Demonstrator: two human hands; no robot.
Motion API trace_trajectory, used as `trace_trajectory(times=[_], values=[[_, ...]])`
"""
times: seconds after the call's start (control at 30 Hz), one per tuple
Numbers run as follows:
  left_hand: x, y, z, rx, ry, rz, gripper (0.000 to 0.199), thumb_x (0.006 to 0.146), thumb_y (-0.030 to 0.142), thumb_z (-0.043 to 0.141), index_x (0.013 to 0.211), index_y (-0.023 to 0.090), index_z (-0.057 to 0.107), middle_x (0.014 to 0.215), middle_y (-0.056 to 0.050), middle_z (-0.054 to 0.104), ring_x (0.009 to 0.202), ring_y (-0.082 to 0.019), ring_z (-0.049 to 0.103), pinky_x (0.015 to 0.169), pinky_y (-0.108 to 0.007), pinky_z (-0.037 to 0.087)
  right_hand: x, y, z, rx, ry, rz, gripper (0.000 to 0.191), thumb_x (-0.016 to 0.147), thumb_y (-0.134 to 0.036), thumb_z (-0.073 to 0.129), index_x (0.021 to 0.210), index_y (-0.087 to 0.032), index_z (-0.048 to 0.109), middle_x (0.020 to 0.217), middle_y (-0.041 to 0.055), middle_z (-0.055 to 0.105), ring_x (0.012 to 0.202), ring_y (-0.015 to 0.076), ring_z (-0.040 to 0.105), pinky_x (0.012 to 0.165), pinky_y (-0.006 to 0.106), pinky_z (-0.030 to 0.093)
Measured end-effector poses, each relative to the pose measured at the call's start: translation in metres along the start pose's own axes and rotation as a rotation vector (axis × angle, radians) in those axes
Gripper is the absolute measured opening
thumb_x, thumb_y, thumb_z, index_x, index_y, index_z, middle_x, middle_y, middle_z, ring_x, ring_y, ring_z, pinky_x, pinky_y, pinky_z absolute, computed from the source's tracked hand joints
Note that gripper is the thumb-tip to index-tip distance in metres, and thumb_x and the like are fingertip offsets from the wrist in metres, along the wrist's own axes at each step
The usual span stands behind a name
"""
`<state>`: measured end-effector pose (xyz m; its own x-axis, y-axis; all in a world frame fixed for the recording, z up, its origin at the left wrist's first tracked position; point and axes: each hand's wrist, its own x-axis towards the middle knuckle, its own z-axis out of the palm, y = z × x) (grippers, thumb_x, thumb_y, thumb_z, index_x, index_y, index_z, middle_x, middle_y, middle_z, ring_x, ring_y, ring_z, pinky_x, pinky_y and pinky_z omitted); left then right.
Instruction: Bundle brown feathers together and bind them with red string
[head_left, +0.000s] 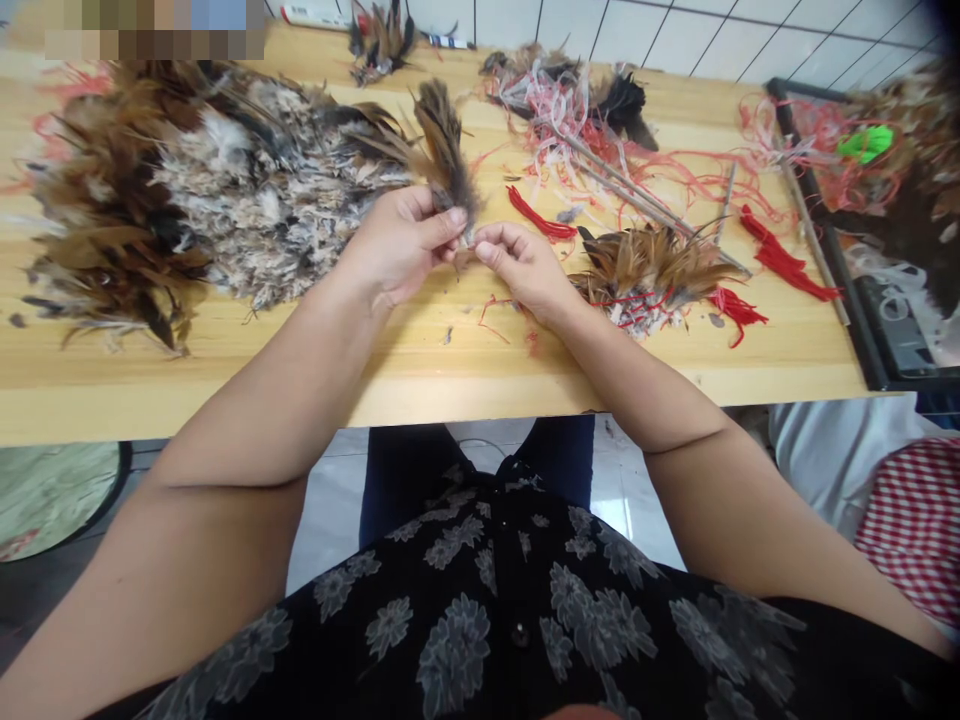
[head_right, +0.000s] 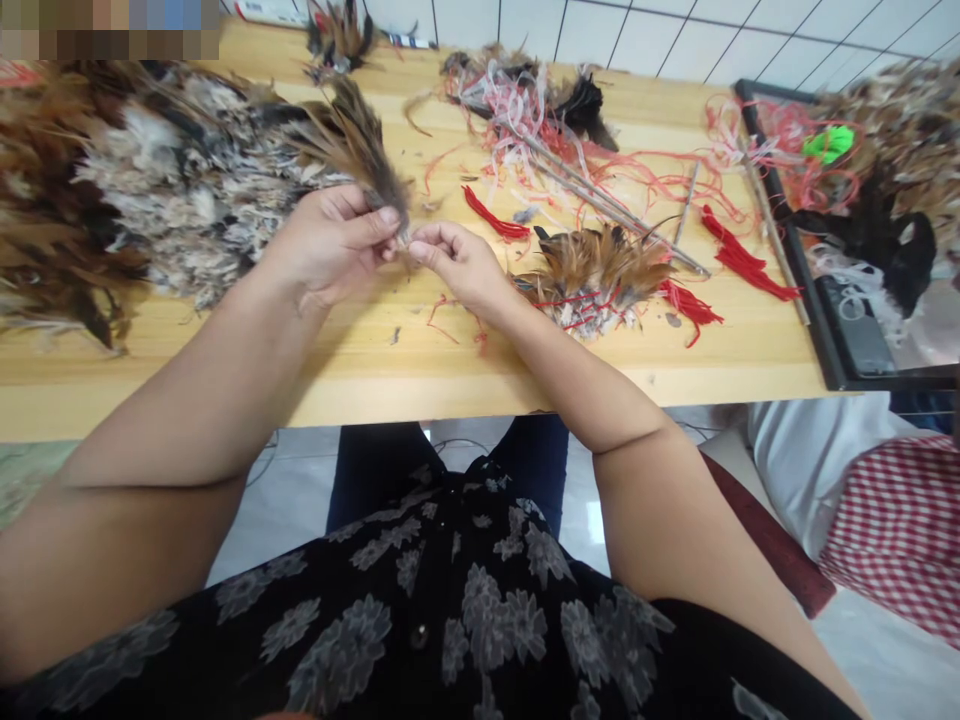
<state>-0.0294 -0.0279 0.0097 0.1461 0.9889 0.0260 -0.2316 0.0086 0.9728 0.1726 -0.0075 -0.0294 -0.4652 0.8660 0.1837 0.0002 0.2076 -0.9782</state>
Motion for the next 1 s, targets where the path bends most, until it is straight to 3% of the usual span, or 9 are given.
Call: trace_trajectory(times=[0.2, 0.27, 0.37, 0.47, 0.57, 0.67, 0.77, 0.9, 1.0], values=[[-0.002, -0.006, 0.001, 0.224, -0.008, 0.104, 0.044, 0.093, 0.042, 0.112, 0.083, 0.023, 0.074, 0.075, 0.001, 0.067, 0.072, -0.019, 0.057, 0.071, -0.035, 0.041, 0.006, 0.009, -0.001, 0.016, -0.002, -0.025, 0.067, 0.089, -0.084, 0.091, 0.099, -0.02, 0.074, 0.102, 0.0027, 0.08, 0.102, 0.0192, 0.072, 0.103, 0.037, 0.064], [-0.003, -0.007, 0.004, 0.23, -0.016, 0.081, 0.042, 0.094, 0.037, 0.111, 0.084, 0.023, 0.074, 0.076, 0.002, 0.068, 0.073, -0.018, 0.057, 0.071, -0.034, 0.04, 0.007, 0.01, 0.0, 0.018, 0.007, -0.006, 0.064, 0.087, -0.08, 0.096, 0.1, -0.02, 0.077, 0.102, 0.0024, 0.082, 0.104, 0.0202, 0.073, 0.104, 0.037, 0.064], [-0.005, -0.007, 0.01, 0.175, 0.042, 0.066, 0.038, 0.094, 0.014, 0.107, 0.08, 0.019, 0.072, 0.074, 0.003, 0.067, 0.072, -0.015, 0.052, 0.073, -0.034, 0.037, 0.005, 0.008, 0.0, -0.011, 0.044, 0.033, 0.056, 0.085, -0.072, 0.101, 0.098, -0.023, 0.08, 0.099, 0.002, 0.082, 0.106, 0.0219, 0.074, 0.107, 0.038, 0.065], [-0.005, -0.004, 0.011, 0.123, 0.023, 0.022, 0.035, 0.104, 0.012, 0.1, 0.082, 0.017, 0.073, 0.075, 0.001, 0.068, 0.075, -0.016, 0.053, 0.079, -0.035, 0.037, 0.001, 0.001, -0.002, -0.038, 0.11, 0.055, 0.051, 0.086, -0.07, 0.102, 0.092, -0.025, 0.079, 0.099, 0.0017, 0.082, 0.108, 0.0232, 0.076, 0.111, 0.04, 0.065], [-0.002, 0.003, -0.003, 0.19, 0.038, 0.093, 0.027, 0.105, 0.008, 0.095, 0.087, 0.018, 0.077, 0.082, -0.001, 0.069, 0.08, -0.018, 0.052, 0.086, -0.035, 0.038, -0.001, -0.005, -0.004, -0.033, 0.156, 0.056, 0.053, 0.092, -0.074, 0.095, 0.091, -0.024, 0.077, 0.1, 0.0021, 0.083, 0.113, 0.024, 0.078, 0.115, 0.043, 0.066], [0.007, 0.006, -0.026, 0.468, 0.071, 0.168, 0.026, 0.093, -0.004, 0.086, 0.089, 0.022, 0.083, 0.083, 0.001, 0.064, 0.089, -0.022, 0.048, 0.099, -0.035, 0.038, -0.001, -0.009, -0.006, -0.018, 0.18, 0.054, 0.058, 0.094, -0.079, 0.09, 0.095, -0.022, 0.078, 0.105, 0.0033, 0.084, 0.118, 0.0245, 0.079, 0.122, 0.046, 0.065], [0.017, -0.004, -0.042, 0.684, 0.058, 0.16, 0.028, 0.082, -0.003, 0.084, 0.082, 0.025, 0.083, 0.083, -0.002, 0.052, 0.095, -0.026, 0.045, 0.113, -0.036, 0.035, -0.001, -0.009, -0.007, -0.024, 0.206, 0.078, 0.06, 0.094, -0.081, 0.089, 0.093, -0.022, 0.077, 0.102, 0.0031, 0.084, 0.116, 0.0247, 0.079, 0.123, 0.047, 0.064], [0.022, -0.024, -0.044, 0.722, -0.015, 0.175, 0.023, 0.081, 0.004, 0.083, 0.088, 0.026, 0.086, 0.086, -0.003, 0.051, 0.092, -0.027, 0.044, 0.115, -0.036, 0.036, -0.001, -0.006, -0.006, -0.027, 0.202, 0.08, 0.06, 0.095, -0.08, 0.089, 0.094, -0.022, 0.077, 0.099, 0.0027, 0.082, 0.114, 0.0246, 0.079, 0.122, 0.047, 0.065], [0.022, -0.031, -0.039, 0.739, -0.026, 0.194, 0.024, 0.083, 0.004, 0.077, 0.08, 0.028, 0.079, 0.083, -0.003, 0.048, 0.096, -0.029, 0.048, 0.111, -0.036, 0.037, -0.001, -0.005, -0.006, -0.022, 0.214, 0.063, 0.061, 0.094, -0.082, 0.088, 0.094, -0.022, 0.077, 0.099, 0.0028, 0.082, 0.112, 0.0242, 0.079, 0.12, 0.046, 0.066]])
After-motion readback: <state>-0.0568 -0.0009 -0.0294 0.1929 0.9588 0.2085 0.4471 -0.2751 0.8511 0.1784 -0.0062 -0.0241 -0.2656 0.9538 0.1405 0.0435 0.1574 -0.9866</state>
